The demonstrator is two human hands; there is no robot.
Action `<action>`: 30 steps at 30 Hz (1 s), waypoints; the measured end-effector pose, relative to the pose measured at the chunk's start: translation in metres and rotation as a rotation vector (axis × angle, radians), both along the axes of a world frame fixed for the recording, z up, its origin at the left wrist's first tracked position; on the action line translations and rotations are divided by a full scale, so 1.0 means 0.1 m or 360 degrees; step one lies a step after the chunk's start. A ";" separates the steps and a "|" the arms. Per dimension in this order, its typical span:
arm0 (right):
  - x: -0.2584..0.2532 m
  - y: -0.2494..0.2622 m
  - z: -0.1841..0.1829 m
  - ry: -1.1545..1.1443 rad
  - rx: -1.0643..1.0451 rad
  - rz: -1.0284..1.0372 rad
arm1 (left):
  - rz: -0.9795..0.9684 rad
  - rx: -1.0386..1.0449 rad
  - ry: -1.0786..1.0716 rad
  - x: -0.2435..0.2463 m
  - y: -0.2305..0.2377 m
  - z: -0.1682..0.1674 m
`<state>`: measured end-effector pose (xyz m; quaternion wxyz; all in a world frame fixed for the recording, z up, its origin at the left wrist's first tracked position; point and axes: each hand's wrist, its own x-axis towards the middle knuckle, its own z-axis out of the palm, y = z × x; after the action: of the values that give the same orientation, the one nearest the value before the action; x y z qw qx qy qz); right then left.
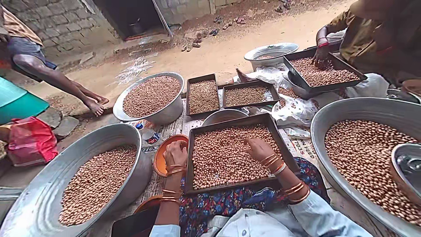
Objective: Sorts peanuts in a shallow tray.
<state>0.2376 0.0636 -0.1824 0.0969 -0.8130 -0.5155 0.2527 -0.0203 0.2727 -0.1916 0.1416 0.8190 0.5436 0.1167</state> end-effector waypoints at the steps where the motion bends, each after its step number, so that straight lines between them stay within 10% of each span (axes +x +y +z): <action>1: 0.11 -0.05 0.03 -0.0041 -0.0081 -0.0152 | -0.0008 0.0052 0.0000 0.01 0.03 0.00; 6: 0.38 -0.23 0.02 -0.0203 -0.0420 -0.0518 | -0.0172 -0.0399 0.0582 0.40 -0.20 -0.13; 12: 0.05 -0.22 -0.24 -0.0082 -0.0575 -0.0086 | -0.0440 -0.0511 0.0787 1.02 -0.95 -0.37; 19: 0.13 -0.24 -0.32 0.0403 0.0072 -0.0010 | -0.0996 -0.0969 -0.0413 1.39 -1.08 -0.28; 25: 0.53 -0.57 -0.22 0.0430 0.0617 -0.0325 | -0.0664 -0.0082 -0.0196 1.40 -0.36 -0.20; 30: 0.54 -0.58 -0.18 0.0277 0.0532 -0.0404 | -0.0565 -0.0148 0.0180 1.42 -0.11 -0.49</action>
<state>0.2916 0.0054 -0.2000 0.3054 -0.8191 -0.4335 0.2188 0.1213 0.2616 -0.2406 0.1669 0.8999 0.4024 0.0182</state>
